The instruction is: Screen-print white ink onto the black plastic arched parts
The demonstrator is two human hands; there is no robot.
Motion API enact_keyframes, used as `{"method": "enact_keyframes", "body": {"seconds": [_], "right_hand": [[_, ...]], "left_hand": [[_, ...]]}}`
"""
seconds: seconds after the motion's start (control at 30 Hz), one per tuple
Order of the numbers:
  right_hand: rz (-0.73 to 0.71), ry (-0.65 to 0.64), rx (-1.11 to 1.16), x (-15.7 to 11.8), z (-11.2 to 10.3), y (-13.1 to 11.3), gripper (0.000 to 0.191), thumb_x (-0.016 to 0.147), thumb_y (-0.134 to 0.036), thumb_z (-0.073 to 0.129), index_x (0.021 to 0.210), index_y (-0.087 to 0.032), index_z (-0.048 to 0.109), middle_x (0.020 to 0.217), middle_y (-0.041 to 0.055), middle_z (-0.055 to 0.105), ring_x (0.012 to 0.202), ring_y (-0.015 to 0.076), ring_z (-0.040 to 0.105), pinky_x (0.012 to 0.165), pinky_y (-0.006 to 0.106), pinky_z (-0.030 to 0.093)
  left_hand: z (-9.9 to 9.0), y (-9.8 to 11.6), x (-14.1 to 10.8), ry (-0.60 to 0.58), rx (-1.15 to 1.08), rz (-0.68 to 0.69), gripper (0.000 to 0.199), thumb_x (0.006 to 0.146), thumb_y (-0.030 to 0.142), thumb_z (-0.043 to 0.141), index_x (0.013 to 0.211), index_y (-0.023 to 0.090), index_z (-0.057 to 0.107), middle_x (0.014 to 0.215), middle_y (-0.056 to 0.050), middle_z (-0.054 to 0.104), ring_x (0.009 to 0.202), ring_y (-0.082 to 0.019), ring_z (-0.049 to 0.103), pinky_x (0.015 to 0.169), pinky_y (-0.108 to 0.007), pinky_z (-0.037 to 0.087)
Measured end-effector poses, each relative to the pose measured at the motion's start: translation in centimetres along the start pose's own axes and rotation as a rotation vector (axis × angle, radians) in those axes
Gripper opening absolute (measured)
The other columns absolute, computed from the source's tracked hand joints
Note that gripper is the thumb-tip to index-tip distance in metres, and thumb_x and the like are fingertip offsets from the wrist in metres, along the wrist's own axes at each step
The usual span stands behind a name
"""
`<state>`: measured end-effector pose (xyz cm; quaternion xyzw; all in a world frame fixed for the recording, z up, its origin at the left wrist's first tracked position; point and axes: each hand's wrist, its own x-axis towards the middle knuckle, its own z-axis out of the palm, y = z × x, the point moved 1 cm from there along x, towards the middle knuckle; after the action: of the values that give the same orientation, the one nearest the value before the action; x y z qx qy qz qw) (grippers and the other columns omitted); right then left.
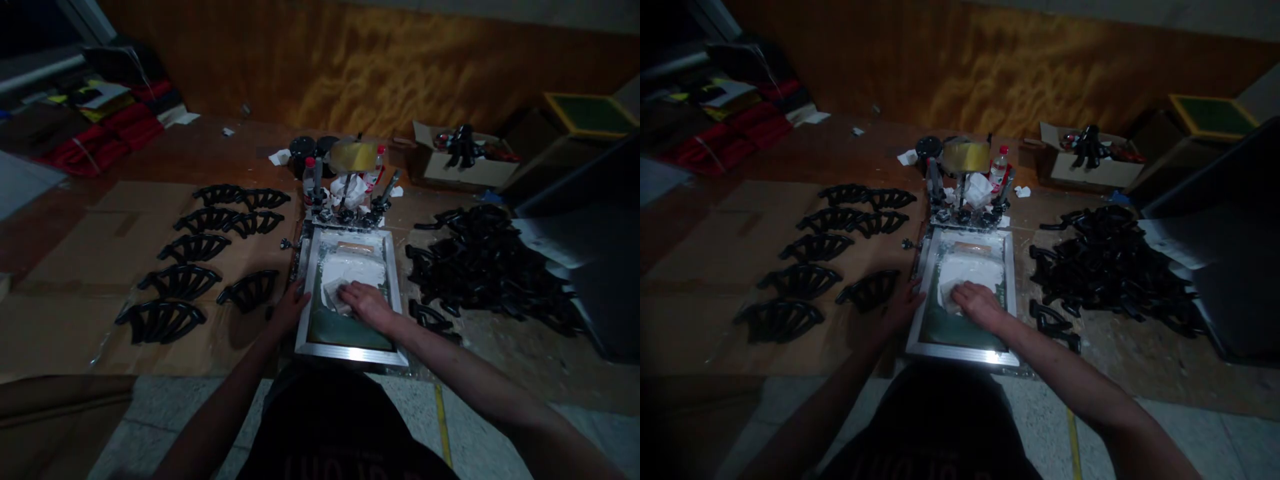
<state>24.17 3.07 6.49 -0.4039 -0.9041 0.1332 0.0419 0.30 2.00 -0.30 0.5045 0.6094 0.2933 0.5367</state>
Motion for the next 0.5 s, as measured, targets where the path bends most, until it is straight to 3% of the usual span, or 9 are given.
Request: {"method": "enact_keyframes", "body": {"seconds": [0.1,0.17,0.27,0.37,0.43,0.5], "right_hand": [[-0.065,-0.036,0.062,-0.6,0.3,0.0,0.029,0.083,-0.013,0.055,0.108,-0.018,0.069,0.102,0.0091,0.071,0.095,0.0222,0.062,0.081,0.031,0.046],[0.025,-0.02,0.071,0.7,-0.8,0.4,0.031,0.086,-0.017,0.056,0.114,-0.02,0.069,0.102,0.0078,0.071,0.097,0.0225,0.063,0.079,0.03,0.046],[0.237,0.091,0.029,4.3,-4.0,2.0,0.049,0.091,-0.029,0.059,0.139,-0.025,0.056,0.117,0.0078,0.069,0.102,0.0245,0.064,0.081,0.03,0.047],[0.393,0.246,-0.004,6.1,-7.9,5.5,0.055,0.093,-0.042,0.058,0.144,-0.025,0.051,0.12,0.0092,0.066,0.1,0.0256,0.065,0.084,0.034,0.048],[0.485,0.395,0.023,4.9,-10.1,8.8,0.049,0.097,-0.045,0.049,0.137,-0.018,0.058,0.115,0.0117,0.067,0.098,0.0247,0.065,0.086,0.036,0.048],[0.594,0.506,0.061,2.2,-10.9,11.8,0.05,0.102,-0.044,0.035,0.126,-0.012,0.065,0.104,0.0146,0.07,0.091,0.0241,0.066,0.083,0.038,0.049]], "left_hand": [[0.0,0.4,-0.2,0.019,0.002,-0.015,0.058,0.089,0.037,0.055,0.142,0.014,0.047,0.123,-0.013,0.068,0.104,-0.025,0.068,0.09,-0.036,0.054],[-0.2,1.1,-0.5,0.011,0.009,-0.043,0.061,0.089,0.037,0.055,0.145,0.014,0.045,0.12,-0.013,0.07,0.103,-0.025,0.068,0.091,-0.038,0.054],[-1.1,2.9,-1.4,-0.001,0.012,-0.042,0.066,0.088,0.039,0.056,0.148,0.015,0.041,0.117,-0.013,0.071,0.103,-0.026,0.068,0.093,-0.04,0.053],[-2.3,5.6,-2.4,0.038,-0.007,0.04,0.055,0.092,0.043,0.047,0.14,0.016,0.053,0.129,-0.011,0.066,0.116,-0.026,0.062,0.098,-0.038,0.05],[-3.0,7.8,-2.6,0.085,0.027,0.079,0.049,0.096,0.044,0.036,0.125,0.016,0.064,0.124,-0.009,0.068,0.114,-0.026,0.062,0.097,-0.038,0.051],[-3.5,10.2,-2.4,0.142,0.1,0.109,0.047,0.098,0.043,0.032,0.114,0.018,0.068,0.114,-0.007,0.072,0.107,-0.024,0.065,0.092,-0.037,0.053]]}}
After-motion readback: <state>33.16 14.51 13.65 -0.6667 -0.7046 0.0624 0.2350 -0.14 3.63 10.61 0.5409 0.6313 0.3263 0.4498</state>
